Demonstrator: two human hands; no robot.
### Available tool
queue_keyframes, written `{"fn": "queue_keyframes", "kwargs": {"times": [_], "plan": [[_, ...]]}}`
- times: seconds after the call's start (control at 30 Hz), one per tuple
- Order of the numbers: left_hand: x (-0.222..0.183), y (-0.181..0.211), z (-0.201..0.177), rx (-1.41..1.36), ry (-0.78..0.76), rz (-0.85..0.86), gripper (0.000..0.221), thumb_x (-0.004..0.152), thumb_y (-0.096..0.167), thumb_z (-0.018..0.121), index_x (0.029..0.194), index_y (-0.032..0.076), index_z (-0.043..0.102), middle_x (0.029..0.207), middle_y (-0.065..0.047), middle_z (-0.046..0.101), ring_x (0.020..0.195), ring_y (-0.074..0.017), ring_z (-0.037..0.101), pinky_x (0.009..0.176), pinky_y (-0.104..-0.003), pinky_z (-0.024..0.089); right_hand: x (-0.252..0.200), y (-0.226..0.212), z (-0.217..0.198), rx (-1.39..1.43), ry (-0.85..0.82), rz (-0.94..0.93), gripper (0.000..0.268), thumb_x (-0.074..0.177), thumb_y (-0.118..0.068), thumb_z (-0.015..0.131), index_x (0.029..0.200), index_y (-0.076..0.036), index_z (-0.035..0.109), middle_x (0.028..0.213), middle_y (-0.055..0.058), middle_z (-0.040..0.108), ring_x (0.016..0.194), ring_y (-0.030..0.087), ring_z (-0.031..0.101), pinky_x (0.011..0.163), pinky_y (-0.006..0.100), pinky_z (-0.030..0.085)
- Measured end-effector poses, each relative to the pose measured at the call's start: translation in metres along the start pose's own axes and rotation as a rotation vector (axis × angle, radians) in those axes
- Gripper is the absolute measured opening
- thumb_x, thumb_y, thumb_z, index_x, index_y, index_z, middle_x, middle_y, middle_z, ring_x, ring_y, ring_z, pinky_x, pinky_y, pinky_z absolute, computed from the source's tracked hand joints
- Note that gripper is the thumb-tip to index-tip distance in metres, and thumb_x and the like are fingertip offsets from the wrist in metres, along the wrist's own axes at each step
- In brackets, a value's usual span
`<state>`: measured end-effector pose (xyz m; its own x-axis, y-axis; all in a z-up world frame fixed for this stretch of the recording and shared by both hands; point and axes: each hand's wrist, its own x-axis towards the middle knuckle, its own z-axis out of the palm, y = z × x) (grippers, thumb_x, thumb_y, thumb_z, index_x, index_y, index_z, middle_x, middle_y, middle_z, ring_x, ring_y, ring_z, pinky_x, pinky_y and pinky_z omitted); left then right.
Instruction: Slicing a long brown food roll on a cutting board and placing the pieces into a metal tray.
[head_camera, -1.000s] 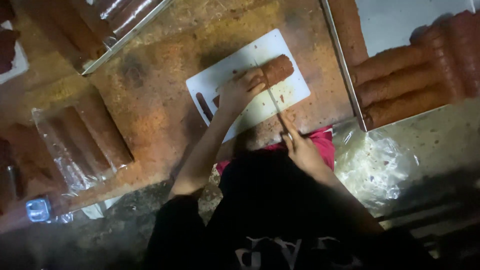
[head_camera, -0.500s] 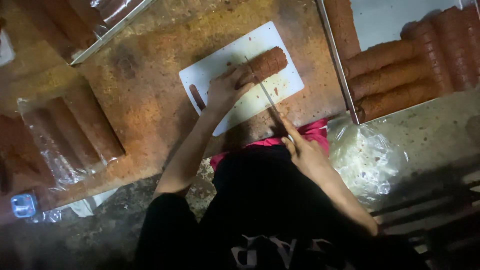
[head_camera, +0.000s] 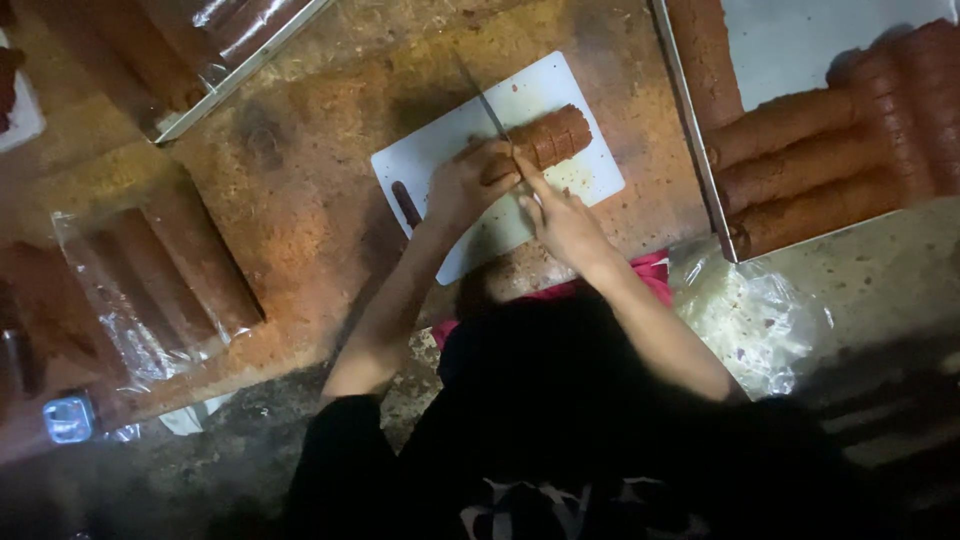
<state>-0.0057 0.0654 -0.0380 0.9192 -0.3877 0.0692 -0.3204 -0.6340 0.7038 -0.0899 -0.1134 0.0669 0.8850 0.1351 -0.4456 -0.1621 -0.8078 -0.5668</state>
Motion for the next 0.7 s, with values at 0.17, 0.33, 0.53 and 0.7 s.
{"fn": "queue_keyframes", "kwargs": {"times": [0.17, 0.33, 0.53, 0.7], "plan": [[-0.001, 0.018, -0.011, -0.085, -0.01, -0.111, 0.05, 0.085, 0.063, 0.075, 0.122, 0.03, 0.068, 0.112, -0.007, 0.073, 0.103, -0.041, 0.071, 0.085, -0.058, 0.056, -0.018, -0.008, -0.005, 0.119, 0.022, 0.009, 0.058, 0.109, -0.03, 0.043, 0.16, -0.045, 0.019, 0.138, 0.031, 0.059, 0.125, 0.058, 0.052, 0.108, 0.065, 0.042], [-0.004, 0.015, -0.009, -0.073, -0.021, -0.134, 0.044, 0.086, 0.053, 0.077, 0.123, 0.034, 0.063, 0.122, -0.006, 0.071, 0.112, -0.0432, 0.069, 0.095, -0.057, 0.055, -0.071, 0.001, 0.006, 0.162, -0.064, 0.144, 0.057, 0.107, -0.034, 0.043, 0.16, -0.043, 0.024, 0.133, 0.034, 0.06, 0.123, 0.054, 0.057, 0.108, 0.061, 0.045], [-0.016, 0.031, -0.032, -0.076, -0.073, -0.139, 0.051, 0.088, 0.064, 0.07, 0.129, 0.037, 0.057, 0.127, -0.015, 0.068, 0.117, -0.0476, 0.065, 0.101, -0.06, 0.05, -0.137, 0.025, 0.004, 0.088, -0.16, 0.3, 0.061, 0.104, -0.039, 0.044, 0.158, -0.052, 0.02, 0.123, 0.031, 0.067, 0.117, 0.051, 0.061, 0.106, 0.058, 0.049], [-0.036, 0.01, -0.031, -0.064, -0.132, -0.1, 0.062, 0.091, 0.058, 0.07, 0.138, 0.023, 0.053, 0.131, -0.027, 0.064, 0.116, -0.057, 0.062, 0.099, -0.068, 0.048, -0.157, 0.023, -0.012, 0.022, -0.175, 0.347, 0.062, 0.102, -0.042, 0.045, 0.156, -0.059, 0.021, 0.118, 0.027, 0.072, 0.115, 0.049, 0.064, 0.101, 0.059, 0.051]]}}
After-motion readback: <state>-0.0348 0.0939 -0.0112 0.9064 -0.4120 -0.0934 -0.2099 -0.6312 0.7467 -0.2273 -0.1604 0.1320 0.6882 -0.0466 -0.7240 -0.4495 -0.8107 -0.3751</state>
